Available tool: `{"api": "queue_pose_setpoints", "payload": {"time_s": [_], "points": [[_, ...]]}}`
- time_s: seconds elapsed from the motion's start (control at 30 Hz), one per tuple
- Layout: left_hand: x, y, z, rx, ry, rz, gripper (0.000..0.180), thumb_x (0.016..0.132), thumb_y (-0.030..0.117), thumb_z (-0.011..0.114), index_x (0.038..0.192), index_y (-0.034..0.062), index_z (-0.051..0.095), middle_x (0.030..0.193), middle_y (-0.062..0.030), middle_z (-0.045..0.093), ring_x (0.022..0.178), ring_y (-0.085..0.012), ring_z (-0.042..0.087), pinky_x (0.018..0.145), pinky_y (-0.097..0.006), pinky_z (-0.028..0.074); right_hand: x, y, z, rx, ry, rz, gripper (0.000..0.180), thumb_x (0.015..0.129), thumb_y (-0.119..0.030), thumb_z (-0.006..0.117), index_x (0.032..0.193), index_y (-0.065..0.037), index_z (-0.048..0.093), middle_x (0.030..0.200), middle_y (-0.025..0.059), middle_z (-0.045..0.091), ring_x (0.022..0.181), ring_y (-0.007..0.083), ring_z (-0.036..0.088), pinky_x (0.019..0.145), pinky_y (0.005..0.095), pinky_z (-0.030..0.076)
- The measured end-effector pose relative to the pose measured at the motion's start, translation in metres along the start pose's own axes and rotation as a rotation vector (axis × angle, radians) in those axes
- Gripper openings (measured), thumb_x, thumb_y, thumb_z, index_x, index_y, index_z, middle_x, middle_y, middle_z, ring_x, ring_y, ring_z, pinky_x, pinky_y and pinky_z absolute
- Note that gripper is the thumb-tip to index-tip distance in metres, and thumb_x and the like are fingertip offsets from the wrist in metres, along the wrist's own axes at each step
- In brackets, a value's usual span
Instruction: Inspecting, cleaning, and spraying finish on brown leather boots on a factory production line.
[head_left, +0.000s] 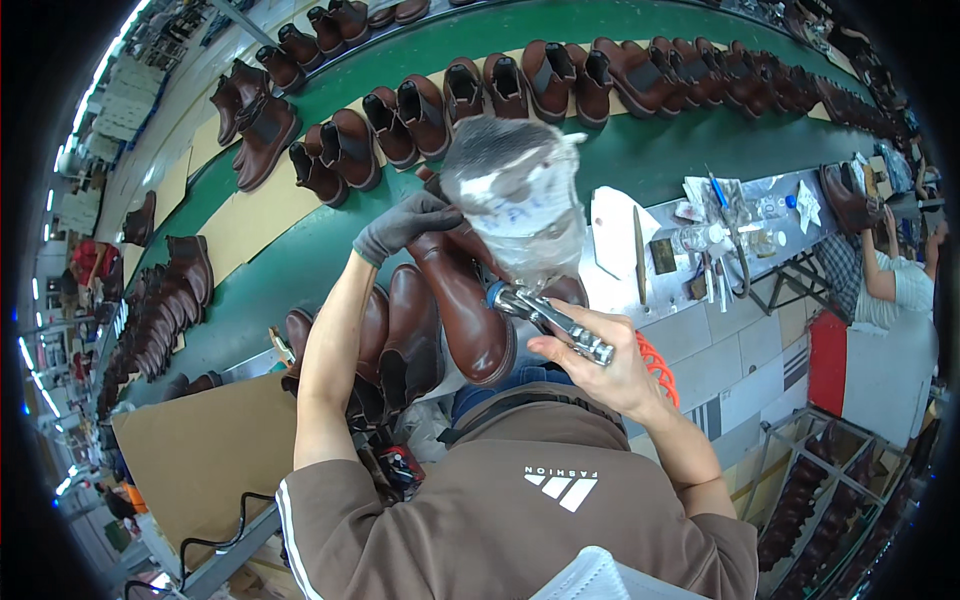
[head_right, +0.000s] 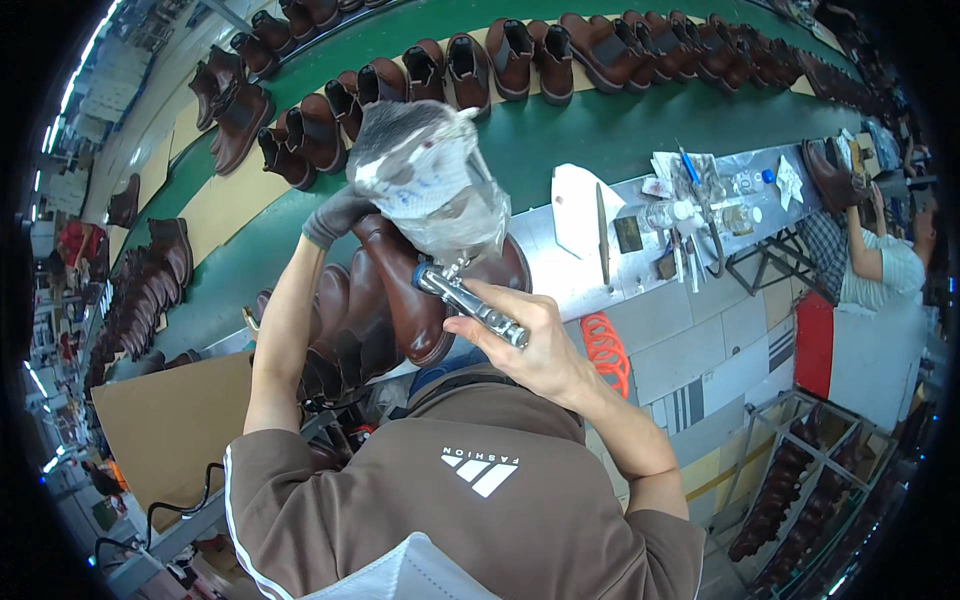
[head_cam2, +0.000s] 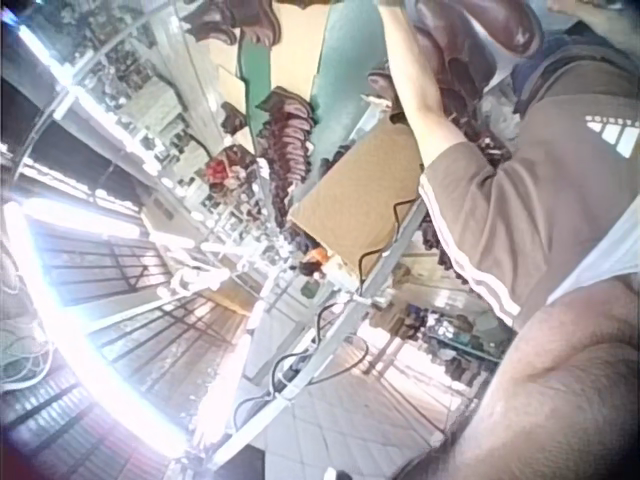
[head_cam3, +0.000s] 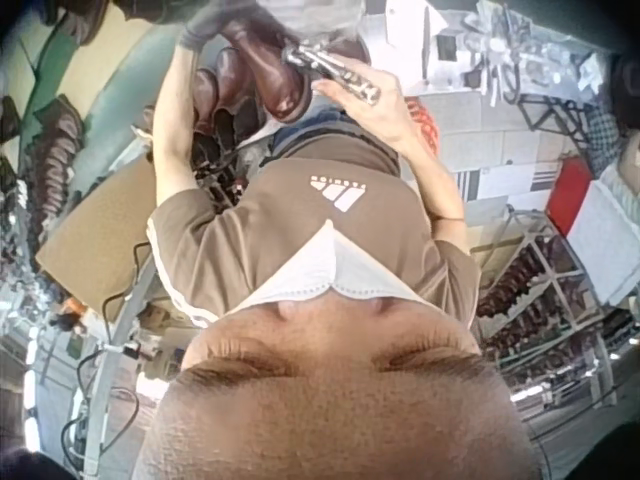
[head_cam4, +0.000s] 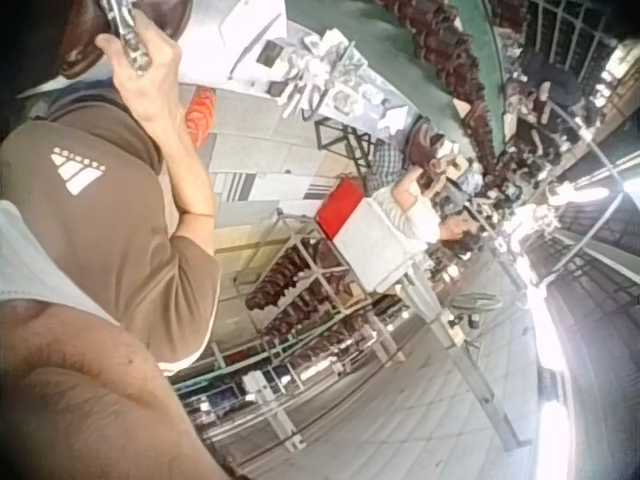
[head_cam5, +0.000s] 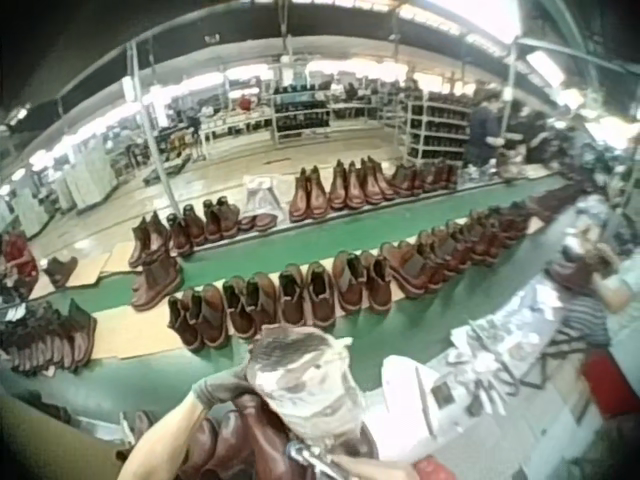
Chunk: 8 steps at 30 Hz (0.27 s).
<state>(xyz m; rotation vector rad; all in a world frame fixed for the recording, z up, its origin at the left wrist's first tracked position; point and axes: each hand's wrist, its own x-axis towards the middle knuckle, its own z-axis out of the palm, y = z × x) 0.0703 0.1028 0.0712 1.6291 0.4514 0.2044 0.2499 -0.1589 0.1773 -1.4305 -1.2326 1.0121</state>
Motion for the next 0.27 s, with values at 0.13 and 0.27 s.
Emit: {"api": "queue_pose_setpoints", "payload": {"time_s": [0.13,0.27], "points": [[-0.004,-0.017,-0.011,-0.083,-0.037,-0.014,0.027,0.09,0.022,0.059,0.088,-0.0038,0.067,0.069,0.0022,0.053,0.067,-0.0051,0.044,0.061,-0.023,0.037,-0.008,0.016,0.0,-0.032,-0.062,0.024,0.038,0.082,-0.012,0.069,0.113,0.006,0.058,0.087,0.0198,0.067,0.072,0.0195,0.065,0.063,0.0316,0.05],[0.0,-0.01,-0.019,0.004,-0.159,-0.1,0.029,0.091,0.024,0.057,0.093,-0.0032,0.066,0.077,-0.0002,0.057,0.071,-0.005,0.045,0.063,-0.023,0.038,-0.015,0.012,0.0,-0.366,-0.047,0.117,0.04,0.081,-0.012,0.071,0.117,0.001,0.059,0.092,0.0125,0.069,0.08,0.0231,0.068,0.069,0.0271,0.051]]}}
